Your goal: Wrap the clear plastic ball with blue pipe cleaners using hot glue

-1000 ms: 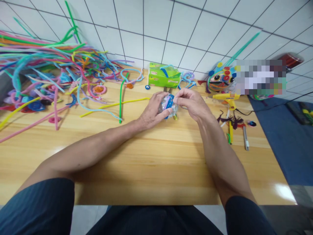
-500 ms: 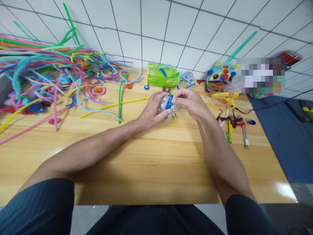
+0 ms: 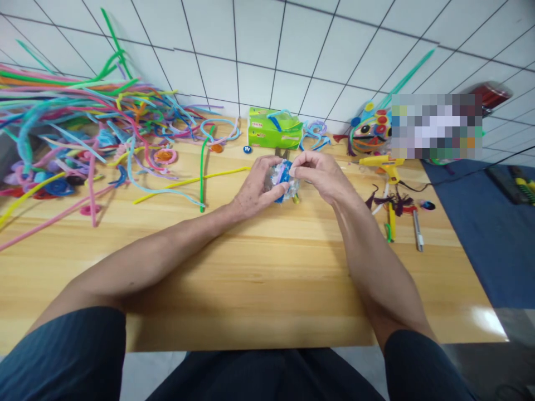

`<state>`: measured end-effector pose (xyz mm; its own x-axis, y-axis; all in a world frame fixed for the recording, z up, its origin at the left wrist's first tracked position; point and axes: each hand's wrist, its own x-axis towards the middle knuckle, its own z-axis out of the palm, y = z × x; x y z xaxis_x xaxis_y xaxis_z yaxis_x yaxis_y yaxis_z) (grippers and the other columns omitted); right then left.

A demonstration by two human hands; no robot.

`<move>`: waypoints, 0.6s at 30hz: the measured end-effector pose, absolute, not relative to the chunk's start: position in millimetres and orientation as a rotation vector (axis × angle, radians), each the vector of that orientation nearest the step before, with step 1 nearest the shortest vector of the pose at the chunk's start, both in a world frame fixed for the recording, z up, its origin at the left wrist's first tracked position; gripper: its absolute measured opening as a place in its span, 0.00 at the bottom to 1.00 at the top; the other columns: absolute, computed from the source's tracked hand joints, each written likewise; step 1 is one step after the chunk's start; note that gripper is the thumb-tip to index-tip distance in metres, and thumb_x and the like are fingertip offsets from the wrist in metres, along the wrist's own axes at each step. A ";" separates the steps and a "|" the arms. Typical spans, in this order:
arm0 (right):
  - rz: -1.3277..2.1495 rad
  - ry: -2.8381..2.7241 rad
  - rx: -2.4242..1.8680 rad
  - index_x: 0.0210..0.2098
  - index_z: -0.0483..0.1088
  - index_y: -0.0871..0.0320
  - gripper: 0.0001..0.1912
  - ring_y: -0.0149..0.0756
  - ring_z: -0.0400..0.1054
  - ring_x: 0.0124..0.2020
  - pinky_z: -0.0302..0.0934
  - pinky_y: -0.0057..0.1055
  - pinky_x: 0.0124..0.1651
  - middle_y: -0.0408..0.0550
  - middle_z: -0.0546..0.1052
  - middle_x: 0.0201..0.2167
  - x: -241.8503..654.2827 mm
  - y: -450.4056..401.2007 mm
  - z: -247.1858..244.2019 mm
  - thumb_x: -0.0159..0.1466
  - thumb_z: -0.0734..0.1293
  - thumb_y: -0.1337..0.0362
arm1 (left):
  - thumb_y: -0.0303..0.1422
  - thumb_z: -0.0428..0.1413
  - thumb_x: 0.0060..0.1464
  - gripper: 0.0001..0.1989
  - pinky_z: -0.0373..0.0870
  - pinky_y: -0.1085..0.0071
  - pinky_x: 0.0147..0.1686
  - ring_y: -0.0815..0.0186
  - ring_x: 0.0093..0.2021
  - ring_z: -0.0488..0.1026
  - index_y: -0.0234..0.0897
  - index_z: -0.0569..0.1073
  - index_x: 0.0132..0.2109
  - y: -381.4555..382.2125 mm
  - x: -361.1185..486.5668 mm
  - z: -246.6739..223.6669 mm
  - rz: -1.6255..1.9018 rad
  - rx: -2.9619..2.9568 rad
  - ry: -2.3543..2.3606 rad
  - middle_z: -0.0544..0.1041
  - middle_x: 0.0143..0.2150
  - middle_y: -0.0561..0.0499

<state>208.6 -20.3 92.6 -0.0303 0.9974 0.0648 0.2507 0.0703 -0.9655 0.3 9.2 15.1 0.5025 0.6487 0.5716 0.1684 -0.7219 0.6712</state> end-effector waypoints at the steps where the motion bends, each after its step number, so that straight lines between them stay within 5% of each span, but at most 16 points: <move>1: 1.045 -1.447 -1.335 0.26 0.75 0.54 0.05 0.35 0.67 0.32 0.63 0.35 0.42 0.40 0.76 0.26 208.7 -20.4 92.8 0.51 0.74 0.64 | 0.56 0.55 0.71 0.29 0.71 0.48 0.70 0.49 0.67 0.73 0.43 0.65 0.67 9.3 0.7 15.0 1.161 2.198 0.675 0.74 0.66 0.38; 18: 1.047 -1.585 -1.331 0.29 0.77 0.54 0.05 0.36 0.68 0.34 0.62 0.35 0.40 0.42 0.78 0.29 210.1 -23.5 95.0 0.53 0.75 0.63 | 0.53 0.61 0.68 0.27 0.76 0.55 0.63 0.54 0.61 0.76 0.42 0.65 0.63 8.1 -0.6 17.8 1.114 2.049 0.676 0.75 0.62 0.42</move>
